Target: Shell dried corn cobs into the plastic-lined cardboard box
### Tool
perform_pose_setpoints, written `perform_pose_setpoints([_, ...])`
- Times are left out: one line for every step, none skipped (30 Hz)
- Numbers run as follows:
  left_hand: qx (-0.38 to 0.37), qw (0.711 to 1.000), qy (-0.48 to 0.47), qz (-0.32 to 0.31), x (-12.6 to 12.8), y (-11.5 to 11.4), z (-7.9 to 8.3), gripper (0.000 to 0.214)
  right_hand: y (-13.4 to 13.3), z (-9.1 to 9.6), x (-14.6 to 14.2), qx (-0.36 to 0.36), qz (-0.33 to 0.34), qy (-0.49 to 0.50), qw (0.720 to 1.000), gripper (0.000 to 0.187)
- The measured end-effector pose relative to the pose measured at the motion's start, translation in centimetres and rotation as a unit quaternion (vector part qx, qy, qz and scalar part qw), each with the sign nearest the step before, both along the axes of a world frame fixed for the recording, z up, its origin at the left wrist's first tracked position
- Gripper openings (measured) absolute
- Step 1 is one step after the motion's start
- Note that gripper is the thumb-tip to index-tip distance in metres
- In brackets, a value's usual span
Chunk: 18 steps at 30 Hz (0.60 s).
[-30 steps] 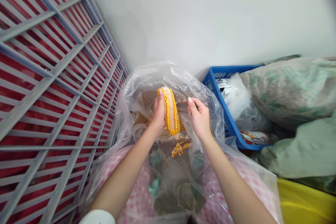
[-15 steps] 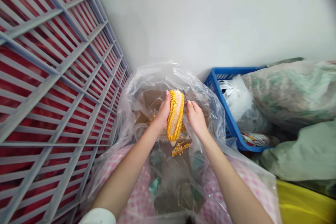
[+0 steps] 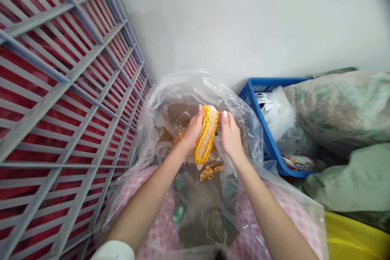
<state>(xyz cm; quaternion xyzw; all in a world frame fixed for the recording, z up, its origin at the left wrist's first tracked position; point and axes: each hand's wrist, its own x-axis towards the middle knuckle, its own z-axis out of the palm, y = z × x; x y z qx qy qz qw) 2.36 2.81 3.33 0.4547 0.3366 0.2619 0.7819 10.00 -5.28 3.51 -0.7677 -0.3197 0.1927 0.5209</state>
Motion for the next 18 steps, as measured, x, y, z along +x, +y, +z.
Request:
perform_pose_setpoints([0.020,1.000,-0.001,-0.002,0.0,-0.2,0.0,0.057,-0.1,0.2,-0.1,0.000,0.007,-0.018,1.000,0.048])
perform_pose_setpoints([0.036,0.999,-0.003,-0.008,0.1,-0.4,-0.1,0.054,-0.1,0.3,-0.2,-0.003,0.014,-0.036,0.999,0.049])
perform_pose_setpoints([0.046,0.999,-0.006,-0.017,0.1,-0.6,-0.2,0.052,-0.1,0.4,-0.3,-0.010,0.019,-0.054,0.998,0.051])
perform_pose_setpoints([0.050,0.998,-0.008,-0.027,0.2,-0.8,-0.3,0.052,-0.1,0.4,-0.3,-0.023,0.022,-0.069,0.997,0.052])
perform_pose_setpoints([0.051,0.998,-0.011,-0.034,0.3,-1.0,-0.4,0.051,-0.1,0.4,-0.3,-0.042,0.023,-0.081,0.996,0.052])
perform_pose_setpoints([0.049,0.998,-0.012,-0.038,0.3,-1.1,-0.6,0.051,-0.1,0.4,-0.2,-0.065,0.024,-0.092,0.993,0.053])
perform_pose_setpoints([0.044,0.998,-0.013,-0.040,0.4,-1.2,-0.7,0.051,0.0,0.4,-0.1,-0.090,0.027,-0.102,0.990,0.052])
perform_pose_setpoints([0.035,0.998,-0.013,-0.043,0.4,-1.3,-0.7,0.052,0.0,0.3,0.0,-0.113,0.032,-0.111,0.987,0.052])
perform_pose_setpoints([0.024,0.999,-0.013,-0.047,0.4,-1.4,-0.8,0.052,0.0,0.3,0.2,-0.131,0.039,-0.121,0.983,0.051])
perform_pose_setpoints([0.013,0.999,-0.012,-0.052,0.4,-1.4,-0.7,0.052,0.0,0.2,0.3,-0.143,0.046,-0.132,0.980,0.049])
perform_pose_setpoints([0.002,0.998,-0.010,-0.058,0.4,-1.4,-0.6,0.053,0.0,0.1,0.5,-0.148,0.053,-0.143,0.977,0.048])
perform_pose_setpoints([-0.006,0.998,-0.008,-0.066,0.4,-1.4,-0.5,0.054,0.0,0.1,0.7,-0.145,0.059,-0.152,0.976,0.046])
perform_pose_setpoints([-0.011,0.997,-0.006,-0.073,0.3,-1.4,-0.4,0.054,-0.1,0.0,0.8,-0.139,0.062,-0.160,0.975,0.045])
perform_pose_setpoints([-0.013,0.997,-0.003,-0.077,0.3,-1.4,-0.4,0.055,-0.1,-0.1,0.8,-0.131,0.064,-0.164,0.976,0.044])
perform_pose_setpoints([-0.014,0.997,0.001,-0.080,0.3,-1.4,-0.3,0.055,-0.2,-0.2,0.8,-0.123,0.065,-0.167,0.976,0.044])
perform_pose_setpoints([-0.016,0.997,0.006,-0.081,0.2,-1.4,-0.3,0.056,-0.2,-0.3,0.8,-0.119,0.064,-0.169,0.976,0.044])
perform_pose_setpoints([-0.018,0.996,0.010,-0.082,0.2,-1.4,-0.2,0.056,-0.2,-0.3,0.8,-0.117,0.062,-0.170,0.977,0.044])
perform_pose_setpoints([-0.021,0.996,0.012,-0.083,0.2,-1.4,-0.3,0.056,-0.2,-0.4,0.8,-0.118,0.059,-0.170,0.977,0.044])
